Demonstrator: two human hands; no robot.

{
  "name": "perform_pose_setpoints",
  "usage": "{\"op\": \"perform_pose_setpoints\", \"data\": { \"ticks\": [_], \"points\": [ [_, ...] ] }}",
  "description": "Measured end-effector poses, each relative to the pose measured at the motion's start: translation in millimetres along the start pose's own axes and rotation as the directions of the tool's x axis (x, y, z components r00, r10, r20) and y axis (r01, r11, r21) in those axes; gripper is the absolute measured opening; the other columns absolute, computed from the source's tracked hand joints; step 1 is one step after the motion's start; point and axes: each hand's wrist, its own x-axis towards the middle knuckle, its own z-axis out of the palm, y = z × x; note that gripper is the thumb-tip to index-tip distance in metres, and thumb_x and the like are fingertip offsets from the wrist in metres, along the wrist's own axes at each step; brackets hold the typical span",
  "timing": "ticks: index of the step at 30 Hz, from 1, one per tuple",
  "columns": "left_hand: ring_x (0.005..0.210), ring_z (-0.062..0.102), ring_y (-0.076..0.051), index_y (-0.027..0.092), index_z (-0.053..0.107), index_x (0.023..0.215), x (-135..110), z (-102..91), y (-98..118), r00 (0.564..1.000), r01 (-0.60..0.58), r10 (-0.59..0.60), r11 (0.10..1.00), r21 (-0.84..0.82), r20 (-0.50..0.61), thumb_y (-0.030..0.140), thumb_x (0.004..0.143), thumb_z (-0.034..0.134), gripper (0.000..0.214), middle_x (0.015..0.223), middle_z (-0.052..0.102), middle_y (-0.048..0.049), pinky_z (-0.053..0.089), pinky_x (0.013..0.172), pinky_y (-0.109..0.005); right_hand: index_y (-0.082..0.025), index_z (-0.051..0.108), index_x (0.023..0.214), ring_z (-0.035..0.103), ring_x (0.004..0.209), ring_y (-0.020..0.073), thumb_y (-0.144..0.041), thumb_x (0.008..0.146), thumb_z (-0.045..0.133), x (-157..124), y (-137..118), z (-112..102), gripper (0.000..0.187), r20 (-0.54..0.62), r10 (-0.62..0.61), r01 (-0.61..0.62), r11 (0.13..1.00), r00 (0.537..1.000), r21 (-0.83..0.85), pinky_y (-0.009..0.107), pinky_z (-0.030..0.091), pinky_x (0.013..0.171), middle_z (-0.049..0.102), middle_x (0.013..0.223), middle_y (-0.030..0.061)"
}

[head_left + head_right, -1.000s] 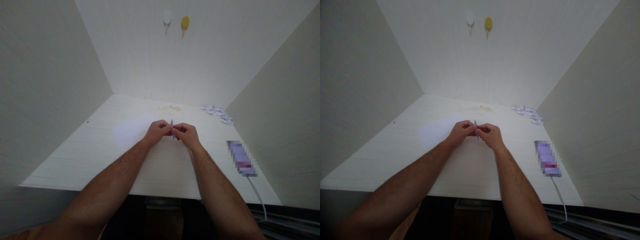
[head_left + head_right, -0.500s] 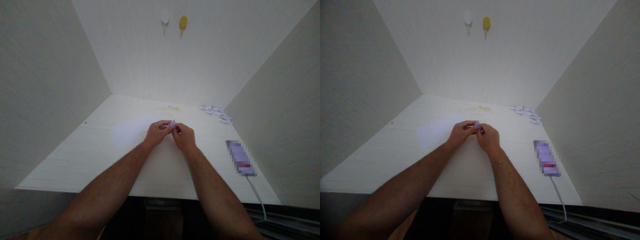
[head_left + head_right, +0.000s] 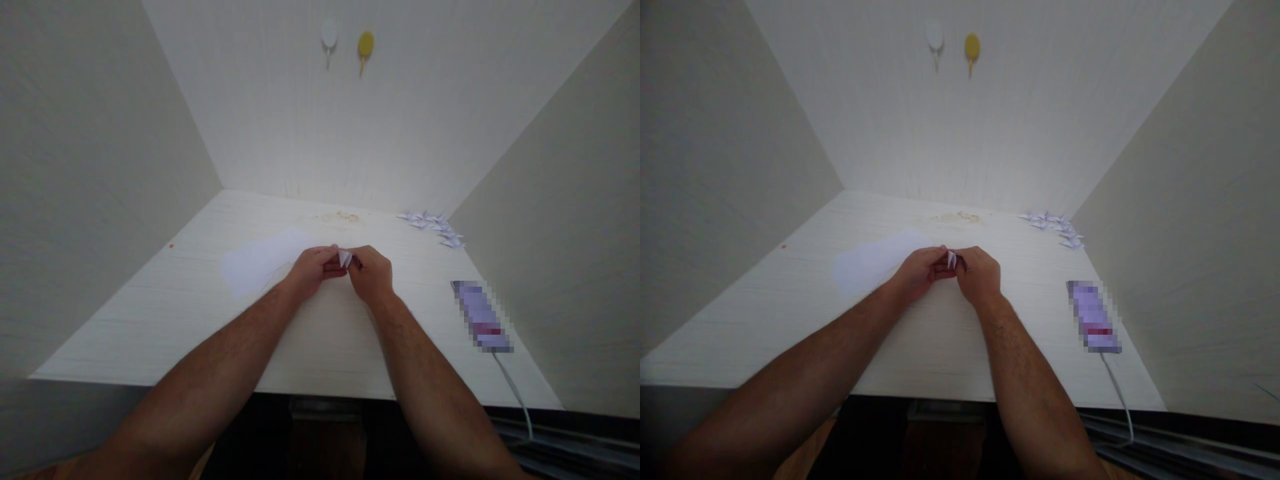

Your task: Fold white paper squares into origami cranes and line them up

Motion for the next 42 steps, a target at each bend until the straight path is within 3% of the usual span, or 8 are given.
{"op": "perform_pose_setpoints", "data": {
  "ticks": [10,17,25,28,33,36,39,42],
  "points": [
    [0.066,0.066,-0.016,0.012,0.069,0.076,-4.9,5.9,2.7,0.999,0.004,0.000,0.996,0.091,-0.037,0.032,0.065,0.080,0.026,0.074,0.070,-0.0070,0.054,0.067,-0.031,-0.019,0.067,0.087,0.063,0.084,0.0196,-0.019,0.084,0.055,-1.6,-4.1,1.3,0.013,0.014,-0.010,0.011,0.998,1.000,-0.066,0.029,0.047,0.074,0.070,0.089,0.0087],
    [0.065,0.065,-0.016,0.011,0.067,0.072,-3.6,4.6,3.0,0.997,-0.022,0.029,0.994,0.110,-0.070,0.031,0.063,0.079,0.024,0.072,0.069,-0.0064,0.053,0.067,-0.032,-0.019,0.066,0.090,0.064,0.081,0.0201,-0.020,0.082,0.055,-2.3,2.8,4.9,0.014,-0.034,0.011,-0.008,0.997,0.999,0.072,0.031,0.049,0.073,0.070,0.088,0.0073],
    [0.062,0.063,-0.016,0.010,0.069,0.073,-4.5,4.6,5.2,0.991,-0.048,0.060,0.993,0.105,-0.116,0.027,0.061,0.076,0.022,0.070,0.068,-0.0070,0.051,0.062,-0.031,-0.020,0.072,0.084,0.066,0.077,0.0188,-0.016,0.075,0.058,-0.4,1.7,6.9,0.018,-0.080,0.148,-0.121,0.953,0.986,0.278,0.031,0.052,0.073,0.073,0.083,0.0045],
    [0.062,0.063,-0.016,0.010,0.070,0.074,-4.1,3.6,6.0,0.992,-0.060,0.069,0.994,0.093,-0.105,0.028,0.061,0.077,0.023,0.070,0.068,-0.0070,0.052,0.062,-0.031,-0.020,0.073,0.084,0.067,0.076,0.0184,-0.016,0.075,0.057,-0.5,2.1,8.3,0.020,-0.049,0.236,-0.196,0.889,0.970,0.414,0.032,0.053,0.071,0.074,0.083,0.0039],
    [0.061,0.064,-0.017,0.010,0.070,0.073,-3.7,3.2,7.7,0.992,-0.054,0.060,0.997,0.061,-0.110,0.028,0.059,0.079,0.025,0.070,0.068,-0.0073,0.053,0.062,-0.033,-0.019,0.074,0.084,0.063,0.060,0.0148,-0.022,0.074,0.061,1.6,6.8,10.7,0.017,0.062,0.369,-0.324,0.709,0.927,0.627,0.027,0.050,0.057,0.072,0.071,0.0019],
    [0.064,0.065,-0.018,0.010,0.071,0.076,-3.1,3.3,8.6,0.990,-0.062,0.069,0.996,0.060,-0.125,0.029,0.059,0.079,0.026,0.072,0.069,-0.0082,0.055,0.063,-0.034,-0.017,0.073,0.085,0.056,0.052,0.0117,-0.026,0.073,0.063,4.4,7.1,8.5,0.018,0.128,0.416,-0.381,0.610,0.900,0.695,0.025,0.047,0.050,0.066,0.062,-0.0006],
    [0.065,0.065,-0.018,0.010,0.071,0.076,-1.7,2.9,8.1,0.981,-0.087,0.098,0.993,0.076,-0.165,0.030,0.060,0.079,0.027,0.074,0.070,-0.0086,0.056,0.065,-0.035,-0.017,0.072,0.086,0.059,0.056,0.0131,-0.035,0.074,0.066,6.5,4.7,4.3,0.023,0.225,0.452,-0.454,0.500,0.863,0.737,0.026,0.051,0.050,0.067,0.066,0.0005],
    [0.067,0.065,-0.018,0.010,0.071,0.078,0.3,1.7,6.7,0.968,-0.127,0.148,0.986,0.110,-0.204,0.031,0.062,0.078,0.027,0.076,0.070,-0.0088,0.057,0.067,-0.036,-0.017,0.070,0.085,0.062,0.058,0.0144,-0.041,0.071,0.070,6.8,2.9,2.6,0.028,0.319,0.474,-0.538,0.454,0.821,0.710,0.026,0.053,0.048,0.068,0.069,0.0017]
  ]
}}
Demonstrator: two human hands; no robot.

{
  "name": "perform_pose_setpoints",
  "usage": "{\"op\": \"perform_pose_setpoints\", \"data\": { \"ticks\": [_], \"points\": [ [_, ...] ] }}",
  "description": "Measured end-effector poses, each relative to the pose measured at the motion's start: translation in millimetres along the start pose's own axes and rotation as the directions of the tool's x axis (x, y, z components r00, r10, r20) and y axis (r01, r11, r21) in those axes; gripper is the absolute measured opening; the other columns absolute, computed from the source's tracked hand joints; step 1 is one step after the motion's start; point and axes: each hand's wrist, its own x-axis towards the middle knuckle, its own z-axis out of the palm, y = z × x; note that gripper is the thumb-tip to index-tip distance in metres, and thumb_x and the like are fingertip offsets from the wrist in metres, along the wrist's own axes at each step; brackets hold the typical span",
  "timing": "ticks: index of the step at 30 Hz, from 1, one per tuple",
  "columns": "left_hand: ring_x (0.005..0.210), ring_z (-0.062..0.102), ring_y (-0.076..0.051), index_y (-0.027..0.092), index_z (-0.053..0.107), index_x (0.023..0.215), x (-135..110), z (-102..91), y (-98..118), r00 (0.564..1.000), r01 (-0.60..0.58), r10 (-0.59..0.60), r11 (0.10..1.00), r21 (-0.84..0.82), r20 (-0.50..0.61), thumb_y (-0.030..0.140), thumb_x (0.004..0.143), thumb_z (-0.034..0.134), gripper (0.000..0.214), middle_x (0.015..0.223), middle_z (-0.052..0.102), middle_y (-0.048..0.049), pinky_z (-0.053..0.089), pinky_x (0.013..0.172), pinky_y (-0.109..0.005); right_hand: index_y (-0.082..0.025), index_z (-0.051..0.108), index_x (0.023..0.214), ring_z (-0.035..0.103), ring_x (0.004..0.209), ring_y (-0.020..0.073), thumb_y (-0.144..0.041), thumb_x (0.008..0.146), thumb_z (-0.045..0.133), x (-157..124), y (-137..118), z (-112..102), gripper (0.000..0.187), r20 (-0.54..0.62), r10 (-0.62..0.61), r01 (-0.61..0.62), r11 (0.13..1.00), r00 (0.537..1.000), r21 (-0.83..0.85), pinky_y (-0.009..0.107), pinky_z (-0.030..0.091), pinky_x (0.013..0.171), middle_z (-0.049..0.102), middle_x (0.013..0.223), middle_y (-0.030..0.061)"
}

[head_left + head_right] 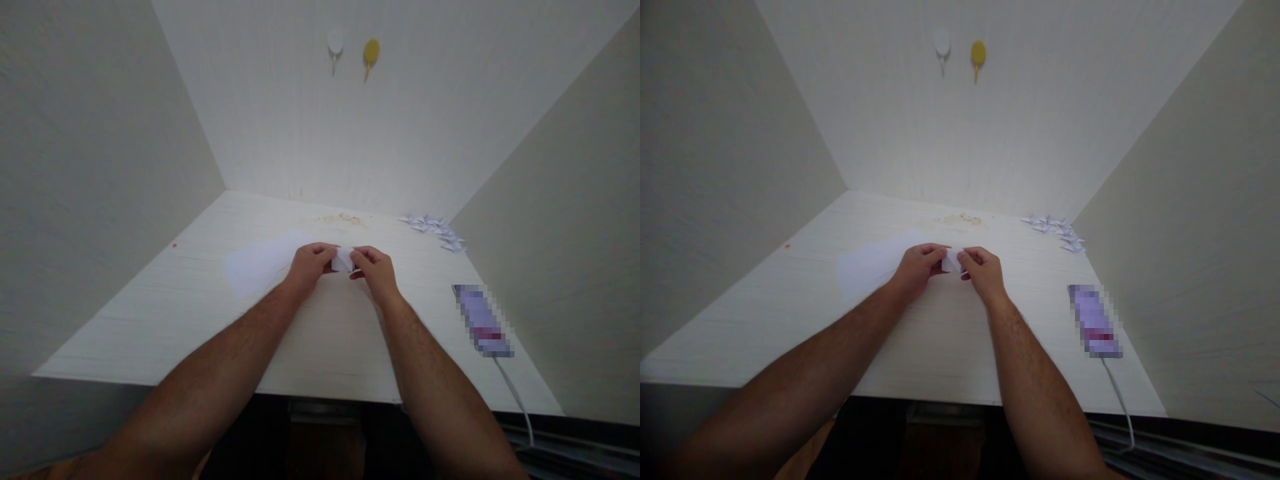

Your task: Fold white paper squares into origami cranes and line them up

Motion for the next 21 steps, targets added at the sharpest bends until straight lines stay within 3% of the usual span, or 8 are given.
{"op": "perform_pose_setpoints", "data": {
  "ticks": [4,8,14,21],
  "points": [
    [0.067,0.066,-0.017,0.012,0.070,0.084,1.2,-0.6,-0.7,0.997,-0.040,0.041,0.999,0.019,-0.071,0.029,0.067,0.073,0.025,0.076,0.070,-0.0080,0.058,0.065,-0.034,-0.016,0.066,0.077,0.062,0.053,0.0134,-0.037,0.067,0.075,-0.5,2.2,1.1,0.025,0.053,0.087,-0.083,0.993,0.995,-0.080,0.025,0.050,0.046,0.067,0.063,0.0021],
    [0.069,0.067,-0.017,0.014,0.066,0.093,-0.4,1.0,0.8,0.993,-0.062,0.061,0.998,-0.015,-0.097,0.023,0.069,0.070,0.026,0.074,0.071,-0.0060,0.058,0.067,-0.034,-0.016,0.066,0.077,0.061,0.051,0.0128,-0.034,0.067,0.074,-1.7,1.0,2.8,0.022,0.057,0.053,-0.048,0.995,0.997,-0.086,0.026,0.051,0.048,0.066,0.061,0.0014],
    [0.066,0.066,-0.016,0.012,0.068,0.082,-3.1,1.0,0.0,0.999,-0.053,0.053,0.998,0.044,-0.009,0.023,0.063,0.075,0.024,0.077,0.071,-0.0065,0.056,0.067,-0.032,-0.016,0.069,0.081,0.055,0.048,0.0109,-0.033,0.068,0.073,-0.6,-2.3,2.5,0.023,-0.098,-0.100,0.093,0.993,0.990,-0.073,0.025,0.049,0.047,0.064,0.059,-0.0016],
    [0.066,0.063,-0.015,0.014,0.069,0.076,-3.6,-3.9,-2.1,0.990,-0.091,0.066,0.975,0.203,0.127,0.035,0.066,0.078,0.025,0.070,0.067,-0.0046,0.052,0.060,-0.027,-0.017,0.070,0.081,0.051,0.047,0.0089,-0.033,0.066,0.076,1.1,-1.0,0.8,0.023,-0.131,-0.152,0.153,0.988,0.980,-0.008,0.023,0.043,0.044,0.063,0.060,-0.0028]
  ]
}}
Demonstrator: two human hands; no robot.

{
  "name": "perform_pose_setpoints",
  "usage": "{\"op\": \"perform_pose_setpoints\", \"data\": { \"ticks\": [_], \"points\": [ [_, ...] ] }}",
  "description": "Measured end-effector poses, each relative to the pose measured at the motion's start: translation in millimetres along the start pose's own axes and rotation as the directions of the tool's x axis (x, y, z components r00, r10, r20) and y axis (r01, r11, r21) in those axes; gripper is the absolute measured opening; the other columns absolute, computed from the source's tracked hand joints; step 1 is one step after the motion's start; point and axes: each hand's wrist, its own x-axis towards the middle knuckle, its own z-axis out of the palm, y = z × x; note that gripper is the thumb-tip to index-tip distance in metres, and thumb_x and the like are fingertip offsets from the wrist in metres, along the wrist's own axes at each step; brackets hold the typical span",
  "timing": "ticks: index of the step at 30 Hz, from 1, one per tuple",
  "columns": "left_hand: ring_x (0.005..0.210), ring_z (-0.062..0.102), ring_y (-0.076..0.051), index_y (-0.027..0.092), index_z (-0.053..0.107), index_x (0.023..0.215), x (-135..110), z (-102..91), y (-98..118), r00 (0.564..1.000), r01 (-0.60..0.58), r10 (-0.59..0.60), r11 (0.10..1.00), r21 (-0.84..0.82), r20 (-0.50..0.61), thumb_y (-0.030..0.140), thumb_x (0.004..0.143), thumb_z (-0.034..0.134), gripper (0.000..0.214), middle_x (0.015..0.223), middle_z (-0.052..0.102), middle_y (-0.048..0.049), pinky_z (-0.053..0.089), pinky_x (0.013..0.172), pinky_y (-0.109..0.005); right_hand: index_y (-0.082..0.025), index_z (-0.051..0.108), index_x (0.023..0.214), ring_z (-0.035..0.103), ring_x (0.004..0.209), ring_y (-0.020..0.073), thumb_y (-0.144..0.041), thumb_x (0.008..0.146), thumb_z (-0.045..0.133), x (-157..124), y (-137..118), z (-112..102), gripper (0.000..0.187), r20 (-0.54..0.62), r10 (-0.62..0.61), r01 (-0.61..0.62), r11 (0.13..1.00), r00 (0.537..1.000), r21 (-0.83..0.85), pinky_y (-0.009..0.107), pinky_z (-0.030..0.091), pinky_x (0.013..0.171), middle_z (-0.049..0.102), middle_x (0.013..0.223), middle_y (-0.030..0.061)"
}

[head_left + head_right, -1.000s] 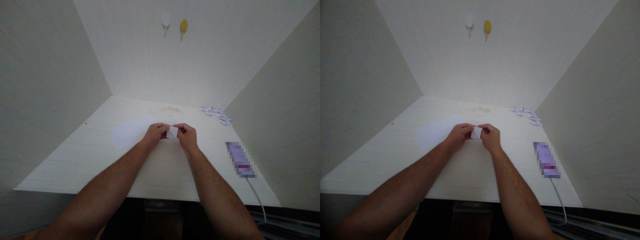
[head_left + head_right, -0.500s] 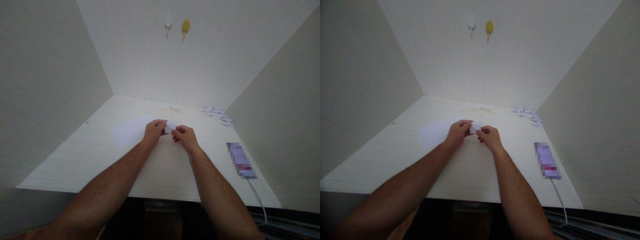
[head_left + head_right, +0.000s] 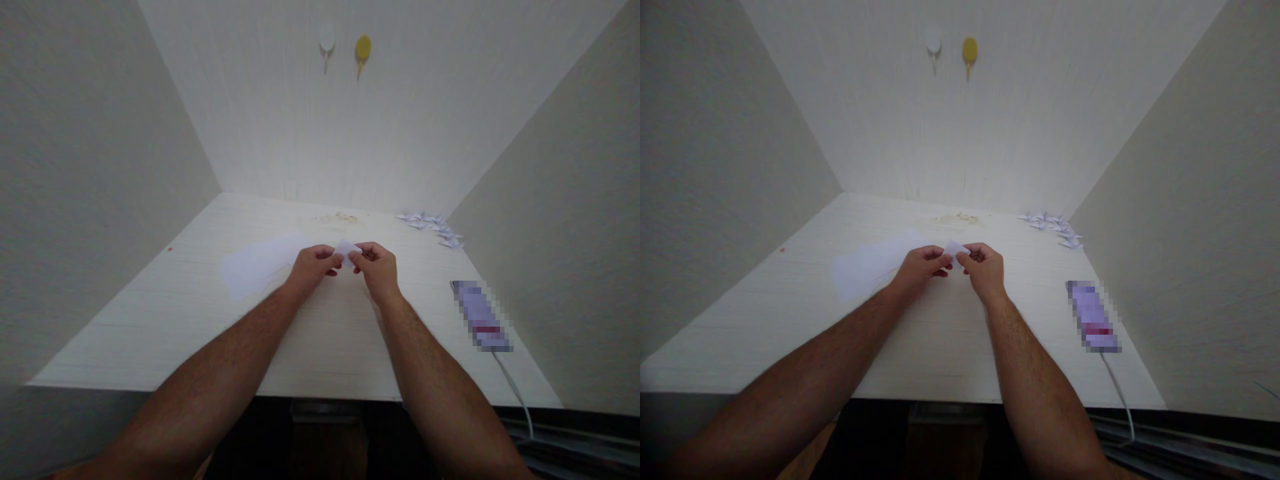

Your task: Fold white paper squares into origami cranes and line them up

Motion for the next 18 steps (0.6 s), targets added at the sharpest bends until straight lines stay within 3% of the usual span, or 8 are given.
{"op": "perform_pose_setpoints", "data": {
  "ticks": [9,18],
  "points": [
    [0.066,0.062,-0.015,0.014,0.067,0.072,-0.8,2.5,-0.2,0.999,0.042,-0.040,0.994,-0.097,0.015,0.033,0.062,0.081,0.025,0.069,0.066,-0.0043,0.052,0.063,-0.029,-0.017,0.069,0.080,0.051,0.047,0.0098,-0.040,0.068,0.075,-1.9,-4.4,1.2,0.026,-0.025,0.028,-0.029,0.999,0.999,-0.025,0.024,0.041,0.045,0.062,0.058,-0.0025],
    [0.071,0.063,-0.014,0.012,0.069,0.078,0.4,0.4,-2.7,0.991,0.122,-0.108,0.969,-0.216,0.076,0.033,0.064,0.083,0.030,0.078,0.068,-0.0061,0.052,0.067,-0.028,-0.018,0.070,0.080,0.053,0.055,0.0096,-0.035,0.071,0.073,-6.5,-6.8,3.2,0.020,0.020,-0.101,0.102,0.985,0.995,-0.140,0.023,0.044,0.052,0.063,0.066,-0.0016]
  ]
}}
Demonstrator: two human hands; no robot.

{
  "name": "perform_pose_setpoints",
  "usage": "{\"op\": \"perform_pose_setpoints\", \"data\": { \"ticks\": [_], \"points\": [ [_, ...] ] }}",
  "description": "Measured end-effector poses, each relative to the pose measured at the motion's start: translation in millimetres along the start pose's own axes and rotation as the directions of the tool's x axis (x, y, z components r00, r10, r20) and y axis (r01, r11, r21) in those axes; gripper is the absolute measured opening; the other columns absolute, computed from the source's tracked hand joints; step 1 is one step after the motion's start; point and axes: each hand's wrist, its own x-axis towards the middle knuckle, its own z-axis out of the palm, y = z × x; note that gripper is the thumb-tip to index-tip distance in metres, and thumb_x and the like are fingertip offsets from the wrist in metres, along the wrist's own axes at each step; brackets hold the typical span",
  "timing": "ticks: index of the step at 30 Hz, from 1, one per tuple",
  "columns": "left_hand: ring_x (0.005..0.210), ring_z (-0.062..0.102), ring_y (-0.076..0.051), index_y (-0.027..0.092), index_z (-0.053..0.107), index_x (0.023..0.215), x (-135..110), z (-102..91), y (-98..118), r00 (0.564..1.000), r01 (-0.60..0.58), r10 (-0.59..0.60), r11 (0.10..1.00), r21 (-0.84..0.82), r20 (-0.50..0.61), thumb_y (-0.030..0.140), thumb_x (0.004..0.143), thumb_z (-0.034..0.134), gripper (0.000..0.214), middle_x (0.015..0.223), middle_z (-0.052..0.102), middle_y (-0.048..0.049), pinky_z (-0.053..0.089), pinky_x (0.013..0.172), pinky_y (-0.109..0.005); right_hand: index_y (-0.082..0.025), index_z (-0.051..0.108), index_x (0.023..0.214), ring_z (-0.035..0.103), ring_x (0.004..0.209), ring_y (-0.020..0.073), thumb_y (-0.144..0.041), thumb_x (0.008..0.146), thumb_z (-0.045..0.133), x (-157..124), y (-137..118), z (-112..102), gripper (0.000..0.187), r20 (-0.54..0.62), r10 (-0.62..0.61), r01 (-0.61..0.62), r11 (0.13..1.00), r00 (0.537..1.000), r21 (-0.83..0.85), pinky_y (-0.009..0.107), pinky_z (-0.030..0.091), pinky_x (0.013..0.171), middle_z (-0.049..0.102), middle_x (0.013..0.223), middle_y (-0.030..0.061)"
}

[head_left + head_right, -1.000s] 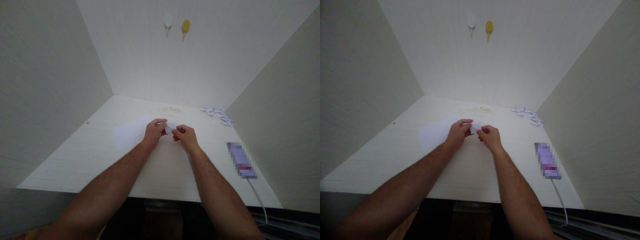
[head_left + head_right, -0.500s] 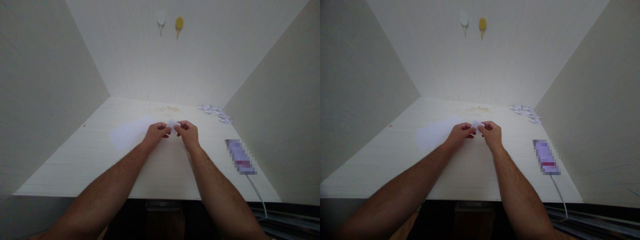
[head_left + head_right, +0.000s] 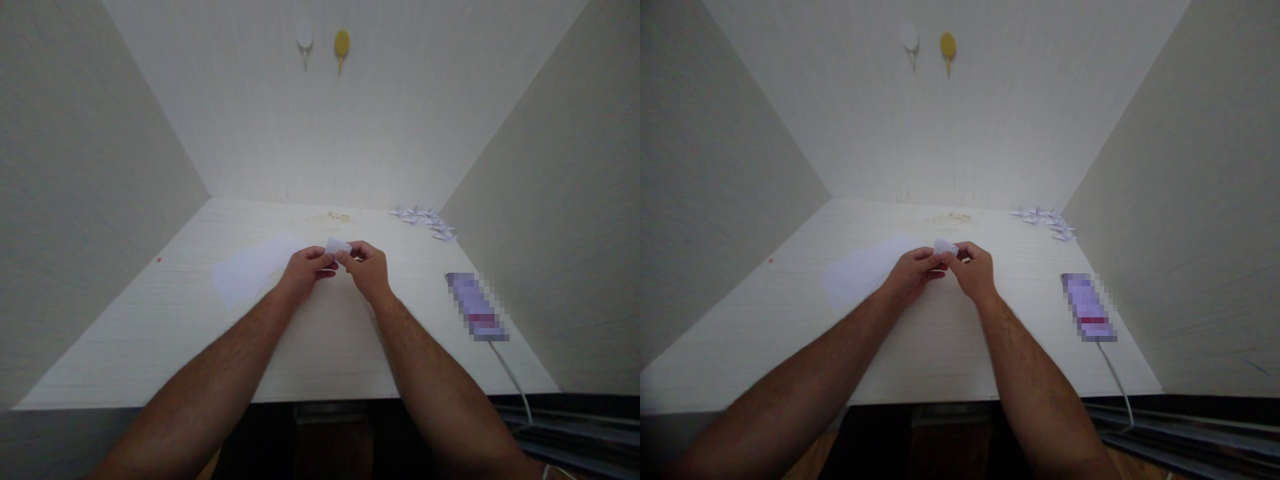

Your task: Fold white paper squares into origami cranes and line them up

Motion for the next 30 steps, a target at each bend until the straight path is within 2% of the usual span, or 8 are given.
{"op": "perform_pose_setpoints", "data": {
  "ticks": [7,16,21,30],
  "points": [
    [0.070,0.065,-0.015,0.012,0.068,0.077,-1.4,1.7,0.9,1.000,0.005,-0.005,1.000,-0.006,0.009,0.032,0.062,0.084,0.030,0.075,0.067,-0.0053,0.052,0.065,-0.028,-0.018,0.071,0.080,0.052,0.051,0.0095,-0.036,0.074,0.070,-1.3,-4.8,0.2,0.019,-0.033,0.007,-0.009,0.999,0.999,-0.045,0.023,0.043,0.049,0.065,0.065,-0.0011],
    [0.071,0.065,-0.016,0.013,0.067,0.078,-3.1,4.2,3.1,0.999,-0.046,0.046,0.999,0.018,0.011,0.037,0.062,0.084,0.033,0.081,0.069,-0.0065,0.053,0.067,-0.030,-0.019,0.071,0.077,0.053,0.051,0.0100,-0.036,0.074,0.070,-2.5,-6.3,2.0,0.017,-0.038,-0.015,0.012,0.997,0.999,-0.074,0.023,0.043,0.050,0.064,0.061,-0.0017],
    [0.069,0.065,-0.015,0.013,0.065,0.076,-2.8,4.2,2.2,0.997,-0.074,0.074,0.997,-0.002,-0.008,0.034,0.064,0.083,0.029,0.077,0.069,-0.0049,0.054,0.066,-0.029,-0.019,0.065,0.067,0.049,0.049,0.0094,-0.040,0.074,0.070,-2.3,-5.6,2.0,0.023,-0.084,-0.016,0.010,0.997,0.996,-0.071,0.023,0.041,0.049,0.059,0.056,-0.0029],
    [0.077,0.065,-0.015,0.012,0.067,0.080,-2.5,5.7,0.4,0.994,-0.111,0.111,0.994,0.006,-0.021,0.035,0.066,0.081,0.030,0.085,0.070,-0.0066,0.054,0.078,-0.033,-0.019,0.066,0.070,0.050,0.050,0.0094,-0.036,0.075,0.069,-5.0,-8.9,4.0,0.018,-0.034,-0.020,0.017,0.996,0.999,-0.084,0.023,0.041,0.050,0.061,0.057,-0.0029]
  ]
}}
